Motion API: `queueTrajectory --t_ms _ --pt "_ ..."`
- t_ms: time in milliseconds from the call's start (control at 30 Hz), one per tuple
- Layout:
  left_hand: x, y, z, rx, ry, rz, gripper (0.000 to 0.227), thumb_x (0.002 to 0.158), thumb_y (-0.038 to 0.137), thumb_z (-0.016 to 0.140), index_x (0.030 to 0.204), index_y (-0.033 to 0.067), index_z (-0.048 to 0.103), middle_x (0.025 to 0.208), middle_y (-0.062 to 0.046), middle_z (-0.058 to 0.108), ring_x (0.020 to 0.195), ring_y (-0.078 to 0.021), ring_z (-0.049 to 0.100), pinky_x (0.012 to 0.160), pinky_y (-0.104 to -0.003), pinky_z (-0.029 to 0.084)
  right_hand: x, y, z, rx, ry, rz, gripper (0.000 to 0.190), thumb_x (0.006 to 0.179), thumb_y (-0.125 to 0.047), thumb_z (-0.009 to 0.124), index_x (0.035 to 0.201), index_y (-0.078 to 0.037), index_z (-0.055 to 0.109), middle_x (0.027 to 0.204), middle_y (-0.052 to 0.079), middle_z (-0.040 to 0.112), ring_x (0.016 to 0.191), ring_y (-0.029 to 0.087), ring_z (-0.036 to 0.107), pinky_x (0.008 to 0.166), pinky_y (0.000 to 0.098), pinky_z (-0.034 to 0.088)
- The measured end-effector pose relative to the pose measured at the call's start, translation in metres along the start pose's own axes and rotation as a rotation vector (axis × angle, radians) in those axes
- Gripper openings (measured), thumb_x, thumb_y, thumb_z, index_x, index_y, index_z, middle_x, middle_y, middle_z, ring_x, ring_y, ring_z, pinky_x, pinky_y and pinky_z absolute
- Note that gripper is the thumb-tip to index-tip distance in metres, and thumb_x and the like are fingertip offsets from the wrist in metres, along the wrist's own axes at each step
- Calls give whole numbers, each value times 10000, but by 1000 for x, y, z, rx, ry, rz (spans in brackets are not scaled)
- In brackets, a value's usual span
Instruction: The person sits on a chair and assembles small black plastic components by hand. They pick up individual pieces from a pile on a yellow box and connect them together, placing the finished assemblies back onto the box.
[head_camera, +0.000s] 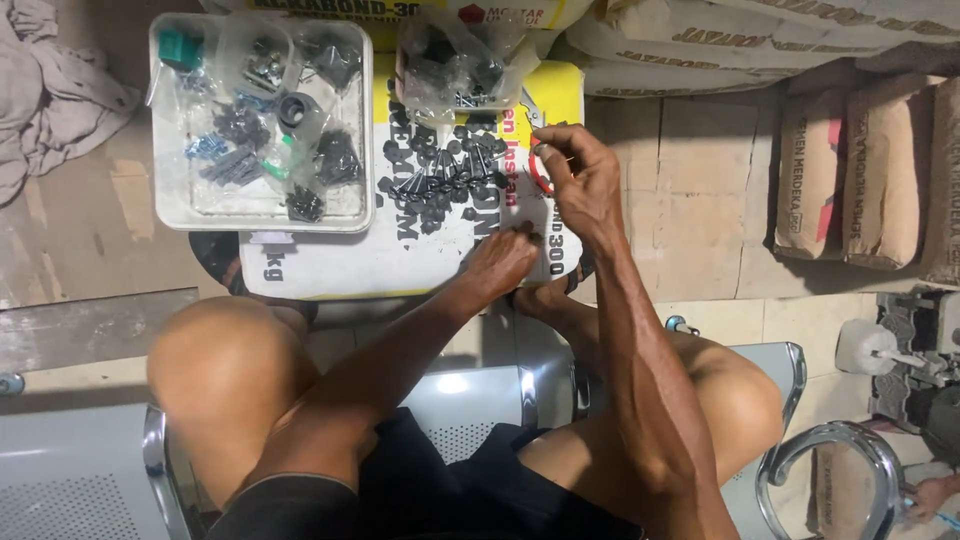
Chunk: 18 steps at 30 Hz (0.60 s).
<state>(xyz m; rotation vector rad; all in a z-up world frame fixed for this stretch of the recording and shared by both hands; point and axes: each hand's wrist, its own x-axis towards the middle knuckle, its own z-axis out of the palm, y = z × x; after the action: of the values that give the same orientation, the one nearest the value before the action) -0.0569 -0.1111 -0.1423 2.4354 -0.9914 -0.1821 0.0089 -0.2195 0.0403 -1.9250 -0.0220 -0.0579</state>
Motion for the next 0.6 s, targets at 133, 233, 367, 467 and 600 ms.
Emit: queueTrajectory --t_ms 133,233,367,467,600 --pt "-4 20 -88 -81 108 -219 139 897 125 587 887 20 677 773 -163 692 621 -314 739 486 -415 588 -7 -12 -7 221 91 70 143 959 5 696 1092 -13 746 847 81 690 761 110 625 678 241 566" --pt "-14 30 -157 -657 493 -332 167 943 119 602 821 42 685 723 -231 673 748 -431 708 600 -451 545 -23 -36 -12 263 75 85 164 954 -5 742 1116 24 740 840 125 699 748 122 660 659 258 583" --pt "-11 9 -194 -1307 466 -532 172 965 -13 605 1090 -114 666 892 -241 720 718 -224 763 632 -271 682 -40 -71 -9 83 -42 52 241 963 19 709 1204 35 719 778 161 695 695 191 689 654 317 580" --pt "-12 8 -205 -1403 519 -605 173 932 12 656 1062 -98 680 890 -216 700 726 -217 766 643 -267 693 -51 -75 1 44 -69 71 223 964 10 701 1183 14 747 784 157 718 697 186 708 672 319 586" --pt "-15 3 -203 -1531 615 -638 187 901 14 676 1054 -93 679 876 -221 694 701 -234 763 632 -288 696 -52 -77 10 7 -71 49 219 963 13 685 1165 -6 768 779 137 724 706 167 724 694 303 596"
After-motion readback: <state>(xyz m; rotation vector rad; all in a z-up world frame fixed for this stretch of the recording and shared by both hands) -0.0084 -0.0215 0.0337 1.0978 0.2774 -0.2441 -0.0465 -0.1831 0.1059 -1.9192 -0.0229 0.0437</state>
